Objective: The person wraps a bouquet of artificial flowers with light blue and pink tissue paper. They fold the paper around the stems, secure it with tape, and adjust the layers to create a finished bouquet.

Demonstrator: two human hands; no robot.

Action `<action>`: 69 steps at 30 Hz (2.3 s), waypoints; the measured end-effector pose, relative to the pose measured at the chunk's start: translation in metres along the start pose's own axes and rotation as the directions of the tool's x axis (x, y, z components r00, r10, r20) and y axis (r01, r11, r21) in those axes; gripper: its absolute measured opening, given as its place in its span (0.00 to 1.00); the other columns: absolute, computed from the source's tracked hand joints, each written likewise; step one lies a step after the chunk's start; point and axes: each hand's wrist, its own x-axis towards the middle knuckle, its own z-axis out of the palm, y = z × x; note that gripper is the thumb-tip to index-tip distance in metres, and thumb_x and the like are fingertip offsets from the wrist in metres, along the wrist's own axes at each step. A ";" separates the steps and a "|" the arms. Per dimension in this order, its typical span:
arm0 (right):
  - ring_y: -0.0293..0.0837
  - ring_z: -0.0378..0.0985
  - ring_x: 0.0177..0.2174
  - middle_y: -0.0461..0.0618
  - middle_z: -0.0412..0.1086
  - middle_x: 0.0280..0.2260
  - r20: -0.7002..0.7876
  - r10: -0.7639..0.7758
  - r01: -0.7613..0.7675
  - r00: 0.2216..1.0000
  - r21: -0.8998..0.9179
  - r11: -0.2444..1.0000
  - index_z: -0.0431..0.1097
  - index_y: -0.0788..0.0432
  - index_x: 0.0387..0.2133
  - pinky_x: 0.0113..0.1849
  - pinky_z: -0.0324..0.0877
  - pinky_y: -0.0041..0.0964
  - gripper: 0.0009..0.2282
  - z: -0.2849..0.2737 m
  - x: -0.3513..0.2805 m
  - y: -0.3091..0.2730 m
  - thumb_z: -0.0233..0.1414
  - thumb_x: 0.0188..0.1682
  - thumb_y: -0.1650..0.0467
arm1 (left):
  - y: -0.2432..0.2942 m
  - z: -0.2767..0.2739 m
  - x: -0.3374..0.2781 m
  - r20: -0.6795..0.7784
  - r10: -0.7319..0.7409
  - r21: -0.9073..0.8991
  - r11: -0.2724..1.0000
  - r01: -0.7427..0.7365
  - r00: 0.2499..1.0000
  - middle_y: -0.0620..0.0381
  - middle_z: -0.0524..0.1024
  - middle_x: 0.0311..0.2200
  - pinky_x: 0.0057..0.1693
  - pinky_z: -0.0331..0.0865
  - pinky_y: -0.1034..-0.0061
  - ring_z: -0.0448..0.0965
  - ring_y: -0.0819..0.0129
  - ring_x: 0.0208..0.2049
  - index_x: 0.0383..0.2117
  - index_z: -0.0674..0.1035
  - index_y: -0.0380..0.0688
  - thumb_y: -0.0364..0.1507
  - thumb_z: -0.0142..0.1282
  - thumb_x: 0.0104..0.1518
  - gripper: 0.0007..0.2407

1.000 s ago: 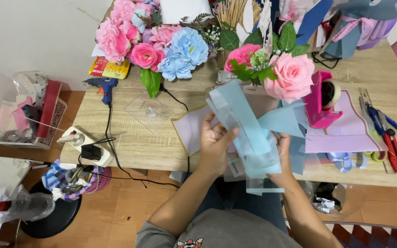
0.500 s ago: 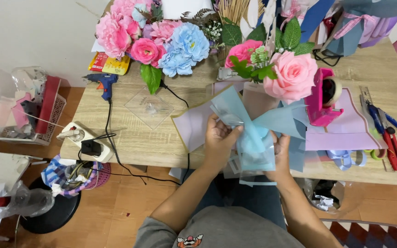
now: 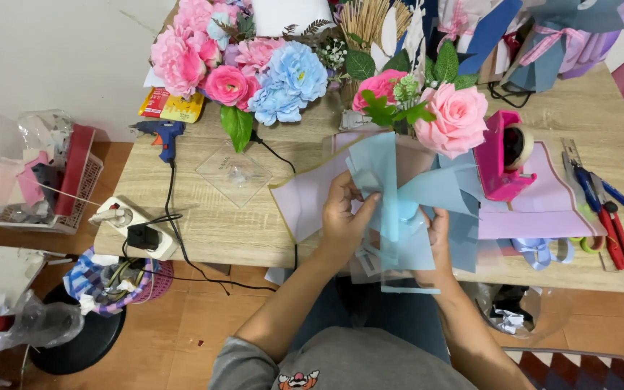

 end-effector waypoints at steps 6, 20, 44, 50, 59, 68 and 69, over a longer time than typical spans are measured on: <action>0.46 0.69 0.55 0.53 0.65 0.58 -0.092 0.062 -0.066 0.994 -0.039 0.997 0.48 0.47 0.64 0.58 0.63 0.50 0.39 0.024 -0.002 -0.019 0.62 0.40 0.77 | 0.004 0.016 -0.008 -0.112 -0.004 0.011 1.000 0.005 0.994 0.50 0.70 0.43 0.43 0.71 0.74 0.71 0.68 0.37 0.65 0.57 0.33 0.19 0.63 0.56 0.31; 0.53 0.71 0.52 0.59 0.65 0.54 -0.168 0.209 -0.232 0.963 -0.135 0.963 0.48 0.50 0.67 0.55 0.69 0.52 0.38 0.023 0.003 -0.013 0.59 0.43 0.80 | 0.013 0.008 -0.019 -0.139 -0.061 0.163 0.983 0.083 0.988 0.54 0.72 0.37 0.38 0.68 0.76 0.69 0.73 0.28 0.35 0.84 0.44 0.19 0.60 0.57 0.05; 0.36 0.66 0.18 0.45 0.80 0.28 -0.241 0.643 -0.457 0.727 -0.869 0.191 0.78 0.53 0.45 0.22 0.66 0.28 0.09 0.085 0.055 -0.202 0.54 0.54 0.71 | -0.039 -0.045 -0.069 -0.083 -0.505 0.276 0.816 0.507 0.859 0.62 0.68 0.38 0.39 0.70 0.81 0.69 0.75 0.30 0.48 0.83 0.44 0.26 0.59 0.59 0.12; 0.44 0.82 0.29 0.50 0.80 0.32 0.189 0.546 -0.012 0.816 -0.939 0.343 0.78 0.57 0.41 0.33 0.79 0.34 0.08 0.124 0.097 -0.167 0.56 0.50 0.74 | -0.038 -0.047 -0.066 -0.046 -0.551 0.260 0.799 0.542 0.833 0.58 0.69 0.39 0.41 0.69 0.77 0.69 0.74 0.34 0.49 0.83 0.44 0.26 0.58 0.59 0.12; 0.60 0.84 0.38 0.62 0.80 0.37 0.215 0.745 -0.019 0.631 -0.956 0.292 0.63 0.57 0.51 0.38 0.79 0.57 0.11 0.146 0.114 -0.138 0.45 0.57 0.69 | -0.035 -0.046 -0.062 -0.038 -0.578 0.267 0.780 0.566 0.815 0.54 0.69 0.39 0.43 0.69 0.75 0.68 0.73 0.38 0.48 0.83 0.43 0.25 0.58 0.60 0.11; 0.54 0.84 0.38 0.57 0.80 0.33 0.135 0.706 -0.046 0.695 -0.972 0.231 0.73 0.57 0.36 0.37 0.79 0.47 0.06 0.144 0.110 -0.128 0.60 0.49 0.69 | -0.040 -0.049 -0.062 -0.026 -0.595 0.275 0.768 0.578 0.803 0.54 0.70 0.40 0.43 0.70 0.76 0.68 0.74 0.38 0.48 0.83 0.44 0.24 0.57 0.61 0.10; 0.52 0.85 0.38 0.55 0.81 0.31 0.133 0.703 -0.028 0.699 -0.977 0.212 0.75 0.57 0.34 0.37 0.79 0.45 0.05 0.143 0.108 -0.127 0.60 0.48 0.70 | -0.043 -0.050 -0.063 -0.021 -0.603 0.278 0.762 0.584 0.797 0.55 0.70 0.40 0.43 0.70 0.78 0.69 0.75 0.38 0.48 0.83 0.45 0.25 0.58 0.60 0.11</action>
